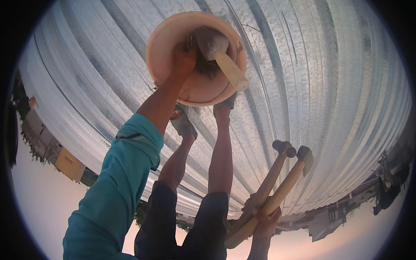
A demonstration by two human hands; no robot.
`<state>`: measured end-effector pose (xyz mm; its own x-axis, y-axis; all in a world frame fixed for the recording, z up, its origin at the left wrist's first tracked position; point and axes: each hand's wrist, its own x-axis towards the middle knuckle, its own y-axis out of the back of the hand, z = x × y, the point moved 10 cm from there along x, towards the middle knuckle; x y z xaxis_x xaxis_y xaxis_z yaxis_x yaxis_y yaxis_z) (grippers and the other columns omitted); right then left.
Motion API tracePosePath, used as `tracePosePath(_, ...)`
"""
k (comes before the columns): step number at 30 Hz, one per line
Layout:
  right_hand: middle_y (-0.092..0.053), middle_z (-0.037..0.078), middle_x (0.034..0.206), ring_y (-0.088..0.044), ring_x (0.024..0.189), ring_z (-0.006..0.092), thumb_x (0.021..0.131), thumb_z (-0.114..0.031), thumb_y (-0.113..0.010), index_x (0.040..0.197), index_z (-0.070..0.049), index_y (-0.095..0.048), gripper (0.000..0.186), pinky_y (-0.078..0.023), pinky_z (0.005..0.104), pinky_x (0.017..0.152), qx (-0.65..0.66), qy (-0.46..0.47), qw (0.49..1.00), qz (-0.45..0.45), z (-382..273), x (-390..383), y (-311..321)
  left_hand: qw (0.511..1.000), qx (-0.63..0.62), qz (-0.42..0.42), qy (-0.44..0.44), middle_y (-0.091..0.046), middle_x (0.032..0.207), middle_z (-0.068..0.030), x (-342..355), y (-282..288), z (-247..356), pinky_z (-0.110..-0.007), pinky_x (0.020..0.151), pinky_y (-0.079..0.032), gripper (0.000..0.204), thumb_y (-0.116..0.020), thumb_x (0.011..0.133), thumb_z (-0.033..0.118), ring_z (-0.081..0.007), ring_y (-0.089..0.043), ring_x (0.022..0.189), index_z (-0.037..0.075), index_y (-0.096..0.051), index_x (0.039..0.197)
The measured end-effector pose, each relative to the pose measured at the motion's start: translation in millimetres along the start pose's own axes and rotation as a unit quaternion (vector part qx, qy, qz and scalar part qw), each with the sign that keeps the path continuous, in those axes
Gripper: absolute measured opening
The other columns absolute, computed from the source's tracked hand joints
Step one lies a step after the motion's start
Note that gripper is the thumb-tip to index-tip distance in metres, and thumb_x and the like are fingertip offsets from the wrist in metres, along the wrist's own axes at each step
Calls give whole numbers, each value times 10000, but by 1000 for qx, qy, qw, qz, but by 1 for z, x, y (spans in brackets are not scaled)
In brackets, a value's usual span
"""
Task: The person secures metal roof sheets to a roof structure using a hammer and nails. They walk across the corrugated metal surface, retrieve nails from a bucket, and hammer them into the sheets to fasten them in place.
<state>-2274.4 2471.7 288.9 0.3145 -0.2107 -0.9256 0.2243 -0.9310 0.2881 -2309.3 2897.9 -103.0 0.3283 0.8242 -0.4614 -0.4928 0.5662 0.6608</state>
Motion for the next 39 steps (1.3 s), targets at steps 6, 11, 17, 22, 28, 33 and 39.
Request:
tracePosePath(6,-649,229,931,-695,771,301,654,-59,-671,1039,124,-561,440,-627,414,633,13,-51,998,-22,20,13,-6,975,217,-47,-34,-640,1198,-240,4,-7,31,-475,940,-541,387,-656,837,179,-437,-640,1107,22,-647,1189)
tracePosePath(11,-670,213,895,-701,739,294,661,-52,-665,1024,140,-582,419,-612,402,665,-7,-51,998,-47,6,17,-20,913,372,-164,-47,-639,1175,-220,-1,4,23,-501,905,-564,284,-641,856,128,-386,-647,1131,41,-694,1122)
tracePosePath(17,-633,209,913,-677,765,289,660,-119,-631,1042,138,-556,467,-613,401,642,-84,-53,991,-89,-1,16,-29,904,363,-169,-153,-630,1202,-207,-6,3,13,-503,934,-554,184,-656,849,131,-380,-644,1117,48,-728,998)
tracePosePath(22,-653,212,899,-688,761,285,660,-86,-640,1031,137,-565,439,-607,394,658,-81,-45,993,-77,-8,20,-34,920,357,-126,-97,-661,1116,-193,-8,1,26,-438,937,-554,205,-658,840,157,-346,-659,1062,59,-743,998)
tracePosePath(28,-648,232,946,-693,787,292,675,-90,-633,1011,125,-538,410,-620,403,660,-129,-53,987,-76,0,15,-25,923,339,-150,-106,-716,943,-209,-40,9,24,-421,893,-552,184,-627,835,140,-341,-679,1038,47,-771,903)
tracePosePath(33,-659,229,932,-698,759,276,693,-83,-624,1014,134,-562,392,-619,395,669,-86,-48,991,-91,15,5,-31,986,110,-123,30,-698,794,-210,-74,72,43,-469,801,-545,225,-589,882,170,-357,-700,829,34,-731,990)
tracePosePath(39,-665,215,896,-697,717,269,703,-94,-631,1033,151,-584,414,-618,385,668,-23,-12,991,-133,10,-30,-47,988,125,-94,12,-712,846,-257,-81,129,84,-461,724,-549,244,-574,886,136,-373,-723,777,-18,-708,1019)
